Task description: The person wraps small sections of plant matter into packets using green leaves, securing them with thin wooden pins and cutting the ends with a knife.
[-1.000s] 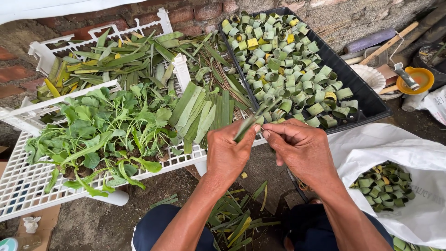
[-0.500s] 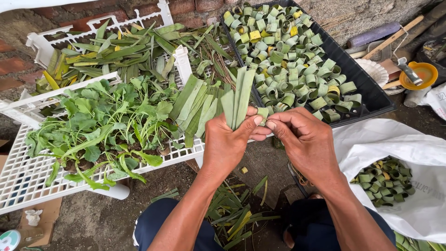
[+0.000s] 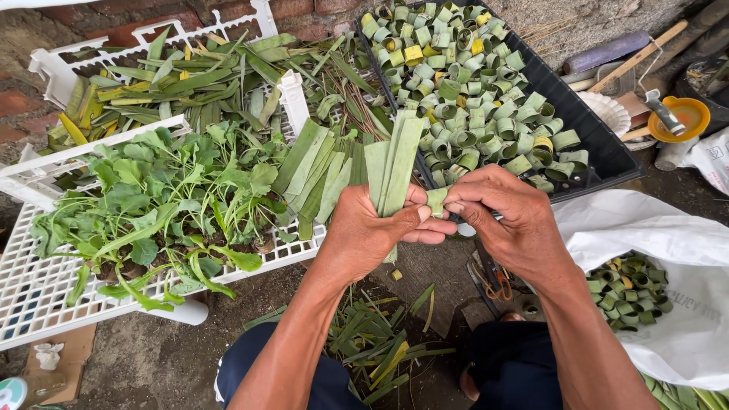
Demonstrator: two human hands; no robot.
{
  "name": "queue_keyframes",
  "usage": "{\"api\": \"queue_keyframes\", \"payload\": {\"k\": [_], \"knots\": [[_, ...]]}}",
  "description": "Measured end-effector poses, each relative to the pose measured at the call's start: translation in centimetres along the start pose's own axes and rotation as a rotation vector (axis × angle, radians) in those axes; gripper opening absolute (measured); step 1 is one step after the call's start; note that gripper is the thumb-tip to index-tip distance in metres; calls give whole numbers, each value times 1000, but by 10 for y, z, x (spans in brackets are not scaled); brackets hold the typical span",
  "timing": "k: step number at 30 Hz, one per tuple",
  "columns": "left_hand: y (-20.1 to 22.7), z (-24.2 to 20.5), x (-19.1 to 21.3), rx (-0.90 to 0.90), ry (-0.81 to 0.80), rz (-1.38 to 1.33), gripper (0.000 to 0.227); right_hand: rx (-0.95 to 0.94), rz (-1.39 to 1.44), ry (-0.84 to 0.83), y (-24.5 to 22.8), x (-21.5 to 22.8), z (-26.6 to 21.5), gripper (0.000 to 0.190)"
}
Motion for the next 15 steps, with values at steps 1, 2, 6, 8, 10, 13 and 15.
{"api": "queue_keyframes", "payload": {"k": [1, 2, 6, 8, 10, 13, 15], "knots": [[0, 0, 0, 11, 7, -9, 13, -7, 15, -1, 3, 0, 0, 17], [1, 0, 1, 23, 13, -18, 13, -14, 29, -2, 6, 0, 0, 15], [2, -2, 0, 23, -5, -7, 13, -19, 45, -1, 5, 1, -2, 15], [1, -2, 2, 22, -14, -5, 14, -27, 28, -5, 7, 0, -3, 12], [0, 0, 5, 24, 1, 4, 14, -38, 42, 0, 1, -5, -1, 12], [4, 1, 6, -29, 6, 69, 16, -61, 55, 24, -5, -9, 1, 11], [7, 1, 2, -86, -8, 128, 17, -69, 56, 47, -7, -12, 2, 10]]}}
Point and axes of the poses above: each hand's wrist, its own z-axis towards the middle knuckle, its own x-axis out of the back of the hand, y = z × x, the point moved 5 cm from there along z, towards the middle knuckle, and after that the axes turned 14 degrees about y, right-handed, at the moved point
